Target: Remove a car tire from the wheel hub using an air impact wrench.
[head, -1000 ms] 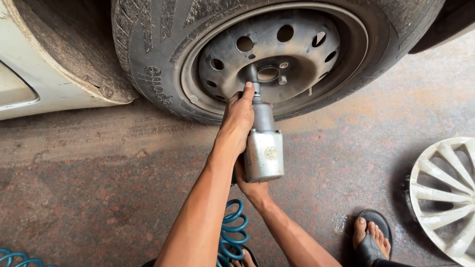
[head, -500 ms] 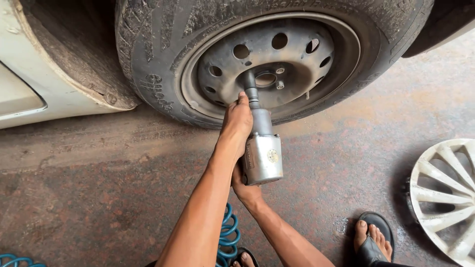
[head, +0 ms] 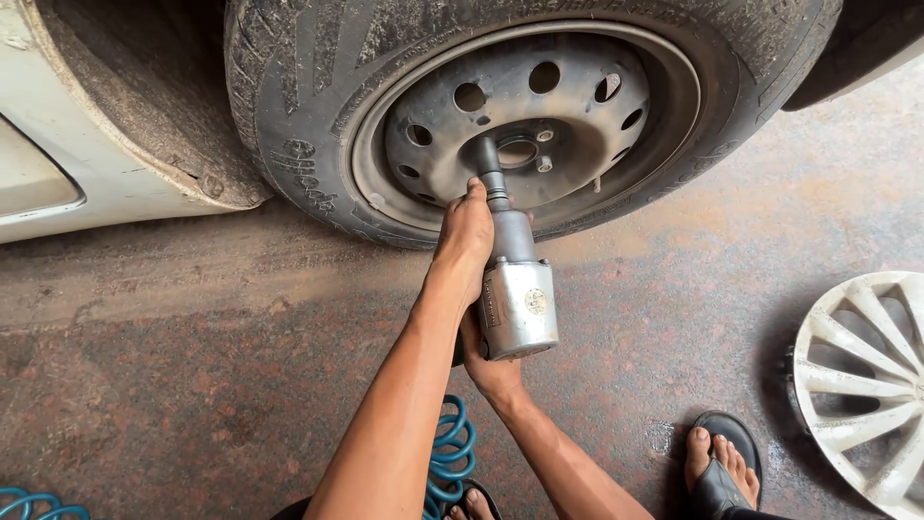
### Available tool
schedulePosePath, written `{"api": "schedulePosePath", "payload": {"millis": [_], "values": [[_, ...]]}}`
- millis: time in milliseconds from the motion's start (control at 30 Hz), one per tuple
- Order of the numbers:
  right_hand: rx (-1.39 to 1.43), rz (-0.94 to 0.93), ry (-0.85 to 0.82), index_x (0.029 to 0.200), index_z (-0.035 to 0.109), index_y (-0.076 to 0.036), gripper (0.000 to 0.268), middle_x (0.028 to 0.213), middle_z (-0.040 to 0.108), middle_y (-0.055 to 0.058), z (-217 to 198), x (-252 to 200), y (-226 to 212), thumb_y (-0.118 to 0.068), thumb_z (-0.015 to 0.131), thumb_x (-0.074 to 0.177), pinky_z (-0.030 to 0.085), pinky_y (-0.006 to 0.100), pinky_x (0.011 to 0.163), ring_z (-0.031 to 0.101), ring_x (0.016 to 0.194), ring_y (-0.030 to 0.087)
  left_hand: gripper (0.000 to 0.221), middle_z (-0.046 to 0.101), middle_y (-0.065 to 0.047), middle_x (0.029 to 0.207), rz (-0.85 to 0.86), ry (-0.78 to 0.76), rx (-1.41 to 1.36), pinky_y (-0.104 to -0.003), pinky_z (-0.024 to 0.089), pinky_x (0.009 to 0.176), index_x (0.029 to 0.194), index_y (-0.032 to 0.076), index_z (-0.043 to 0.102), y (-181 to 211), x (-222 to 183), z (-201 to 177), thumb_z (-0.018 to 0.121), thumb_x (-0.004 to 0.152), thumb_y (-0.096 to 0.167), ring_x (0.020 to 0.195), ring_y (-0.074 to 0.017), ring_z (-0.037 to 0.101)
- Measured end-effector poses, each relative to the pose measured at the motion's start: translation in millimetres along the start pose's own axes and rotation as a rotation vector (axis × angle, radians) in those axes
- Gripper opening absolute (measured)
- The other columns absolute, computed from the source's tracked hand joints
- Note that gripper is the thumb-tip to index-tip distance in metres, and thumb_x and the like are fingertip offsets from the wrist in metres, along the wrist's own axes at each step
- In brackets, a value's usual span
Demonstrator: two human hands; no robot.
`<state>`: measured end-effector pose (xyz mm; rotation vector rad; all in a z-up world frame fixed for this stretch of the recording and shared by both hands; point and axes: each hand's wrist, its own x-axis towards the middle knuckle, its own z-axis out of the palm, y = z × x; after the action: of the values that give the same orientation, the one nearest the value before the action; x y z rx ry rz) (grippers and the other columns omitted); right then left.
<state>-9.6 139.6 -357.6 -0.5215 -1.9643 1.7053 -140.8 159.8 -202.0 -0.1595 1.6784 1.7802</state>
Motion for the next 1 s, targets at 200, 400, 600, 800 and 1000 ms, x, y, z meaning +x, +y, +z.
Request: {"api": "schedulePosePath", "payload": {"millis": [200,400,600,800,1000], "values": [[0.331,0.175,-0.083,0.127,0.057,-0.002,0.034,0.078,0.061,0.005,-24.5,-17.6,-80.0,-0.021,0.063,0.099,0.054,0.034,0.064,0.061,0.069,0.015,0.048,0.070,-0.013,0.083,-0.027,-0.034,-0.175,-0.036,0.063,0.063,0.117,0.007,0.052,24.6,-9.5,-2.2,0.029,0.102,0.047,0.066,-0.0211,0.069],[0.666,0.549,-0.142,0.127,0.059,0.002,0.037,0.069,0.050,0.002,-54.8,-45.2,-115.8,-0.018,0.065,0.097,0.049,0.033,0.058,0.051,0.059,0.014,0.034,0.066,-0.010,0.091,-0.067,-0.019,-0.073,-0.030,0.062,0.067,0.116,-0.002,0.060,-28.0,19.3,-47.9,0.059,0.103,0.029,0.074,-0.0155,0.067],[0.386,0.786,-0.217,0.118,0.065,0.002,0.034,0.065,0.054,0.004,-74.5,-37.6,-127.5,-0.019,0.067,0.092,0.046,0.034,0.053,0.053,0.054,0.016,0.014,0.063,-0.004,0.076,-0.003,0.086,-0.136,-0.030,0.051,0.059,0.101,0.000,0.063,-133.9,64.5,-85.5,0.066,0.094,0.011,0.066,-0.0157,0.063],[0.454,0.861,-0.284,0.115,0.065,0.002,0.032,0.064,0.050,0.001,-83.1,-50.5,-97.8,-0.019,0.069,0.090,0.044,0.033,0.052,0.049,0.054,0.015,0.027,0.061,-0.015,0.087,-0.072,0.245,-0.629,-0.036,0.058,0.069,0.103,-0.005,0.058,-182.1,89.4,-112.1,0.049,0.103,0.021,0.072,-0.0241,0.062],[0.853,0.886,-0.300,0.117,0.061,0.005,0.036,0.064,0.042,-0.003,-116.0,-27.1,-72.6,-0.019,0.069,0.091,0.041,0.029,0.054,0.043,0.056,0.011,0.030,0.070,-0.020,0.109,0.052,0.089,-0.549,-0.032,0.062,0.085,0.119,-0.012,0.060,-171.3,65.1,-139.5,0.054,0.092,0.001,0.094,-0.0233,0.072]]}}
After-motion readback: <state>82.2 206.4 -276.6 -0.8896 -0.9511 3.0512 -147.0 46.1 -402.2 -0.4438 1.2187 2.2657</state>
